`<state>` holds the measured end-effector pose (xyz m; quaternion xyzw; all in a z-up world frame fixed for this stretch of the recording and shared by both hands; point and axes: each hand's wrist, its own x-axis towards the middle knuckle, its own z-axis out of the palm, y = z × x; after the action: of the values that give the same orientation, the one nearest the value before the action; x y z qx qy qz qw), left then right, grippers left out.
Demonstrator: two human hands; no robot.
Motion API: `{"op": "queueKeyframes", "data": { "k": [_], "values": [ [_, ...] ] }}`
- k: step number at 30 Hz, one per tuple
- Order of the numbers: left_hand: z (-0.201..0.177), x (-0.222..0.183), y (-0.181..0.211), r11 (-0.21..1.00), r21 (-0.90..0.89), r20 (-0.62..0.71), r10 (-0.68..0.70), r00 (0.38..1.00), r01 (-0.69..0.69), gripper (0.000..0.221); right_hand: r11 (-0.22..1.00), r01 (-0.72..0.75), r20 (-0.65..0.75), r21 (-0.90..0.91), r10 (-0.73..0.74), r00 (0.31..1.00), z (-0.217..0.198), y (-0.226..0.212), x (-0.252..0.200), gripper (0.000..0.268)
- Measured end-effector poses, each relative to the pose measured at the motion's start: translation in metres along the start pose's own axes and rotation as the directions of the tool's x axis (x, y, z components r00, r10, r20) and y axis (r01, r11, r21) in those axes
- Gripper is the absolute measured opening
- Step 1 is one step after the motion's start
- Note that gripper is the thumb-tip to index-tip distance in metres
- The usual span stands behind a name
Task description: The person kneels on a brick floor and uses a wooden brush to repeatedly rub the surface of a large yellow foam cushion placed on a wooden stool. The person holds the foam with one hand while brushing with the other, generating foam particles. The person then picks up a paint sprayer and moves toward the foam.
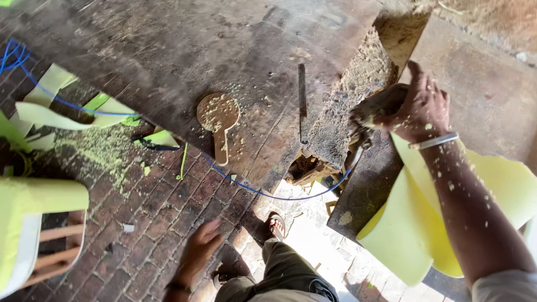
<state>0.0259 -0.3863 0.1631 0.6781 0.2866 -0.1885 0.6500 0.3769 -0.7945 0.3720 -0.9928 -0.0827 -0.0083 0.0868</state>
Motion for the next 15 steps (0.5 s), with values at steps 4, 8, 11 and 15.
{"op": "queueKeyframes", "data": {
  "k": [4, 8, 11, 15],
  "values": [
    [0.061, 0.024, 0.044, 0.937, 0.202, 0.212, 0.241, 0.947, -0.284, 0.073, 0.962, 0.255, 0.065, 0.098, -0.261, 0.963, -0.028, -0.11, -0.032, 0.132],
    [0.054, 0.015, 0.048, 0.948, 0.033, 0.117, 0.312, 0.943, -0.317, 0.081, 0.866, 0.306, 0.258, 0.395, -0.424, 0.868, -0.024, -0.225, -0.067, 0.137],
    [0.022, -0.004, 0.02, 0.959, -0.152, -0.09, 0.226, 0.97, -0.238, 0.084, 0.633, 0.624, 0.007, 0.459, -0.705, 0.709, -0.005, -0.296, -0.095, 0.134],
    [-0.011, -0.028, -0.029, 0.909, -0.147, -0.33, 0.326, 0.886, -0.39, 0.052, 0.289, 0.823, -0.207, 0.489, -0.878, 0.432, 0.026, -0.38, -0.123, 0.136]
  ]
}}
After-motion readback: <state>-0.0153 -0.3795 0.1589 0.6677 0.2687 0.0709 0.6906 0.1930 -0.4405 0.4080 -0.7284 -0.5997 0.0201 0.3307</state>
